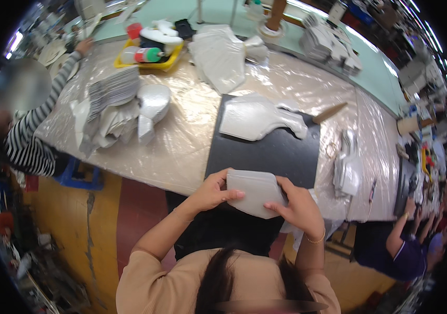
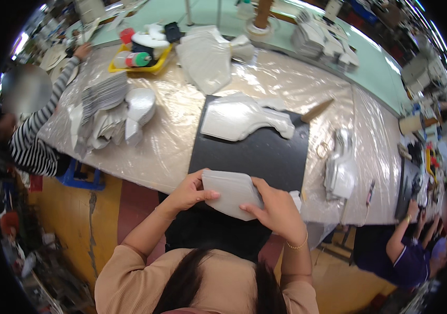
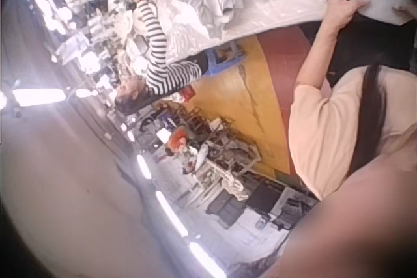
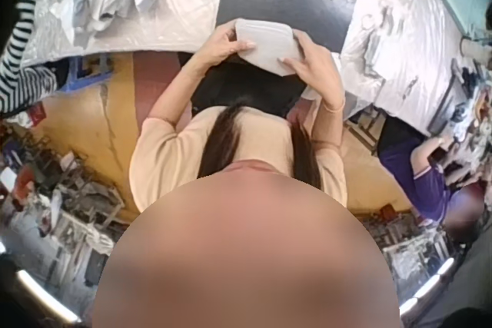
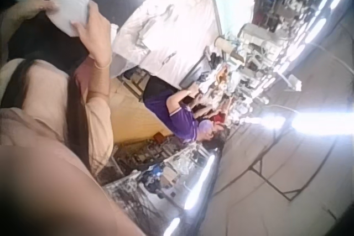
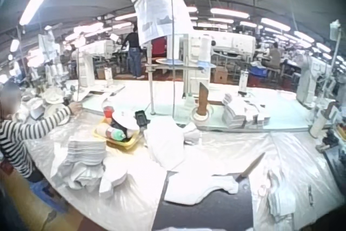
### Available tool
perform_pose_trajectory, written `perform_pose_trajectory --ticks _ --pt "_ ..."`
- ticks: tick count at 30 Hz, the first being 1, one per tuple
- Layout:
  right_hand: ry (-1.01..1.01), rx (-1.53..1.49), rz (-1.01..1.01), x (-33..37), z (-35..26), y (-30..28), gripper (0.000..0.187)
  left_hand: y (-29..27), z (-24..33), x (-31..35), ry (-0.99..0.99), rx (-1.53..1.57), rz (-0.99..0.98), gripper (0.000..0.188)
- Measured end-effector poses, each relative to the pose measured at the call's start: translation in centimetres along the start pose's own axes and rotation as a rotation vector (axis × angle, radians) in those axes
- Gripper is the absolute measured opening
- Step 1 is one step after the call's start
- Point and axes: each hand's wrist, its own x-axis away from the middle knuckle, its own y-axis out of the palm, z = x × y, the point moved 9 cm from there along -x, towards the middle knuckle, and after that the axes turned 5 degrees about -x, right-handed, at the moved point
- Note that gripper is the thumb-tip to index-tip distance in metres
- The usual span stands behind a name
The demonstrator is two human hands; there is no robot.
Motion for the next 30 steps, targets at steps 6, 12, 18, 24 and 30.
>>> perform_pose_trajectory --ticks 6,12,18,24,30 --pt "0.018 0.161 -0.016 1.4 1.6 -2.3 0.054 1.5 -0.7 -1.1 -0.032 0.054 0.033 0.040" --pt "0.204 -0.082 -0.001 2.1 7.8 -4.9 0.053 0.7 6.3 -3.4 0.247 -0.580 0.063 0.069" --pt "0.351 0.179 0.218 2.6 12.7 -7.4 0.053 -0.3 11.6 -11.4 0.471 -1.507 0.241 0.116" --pt "0.271 0.113 0.278 2.1 13.5 -8.5 0.051 2.2 10.0 -20.6 0.322 -1.879 -0.009 0.137" --pt "0.267 0.046 0.365 2.1 14.3 -9.3 0.050 1.8 10.8 -23.6 0.268 -1.787 -0.075 0.107"
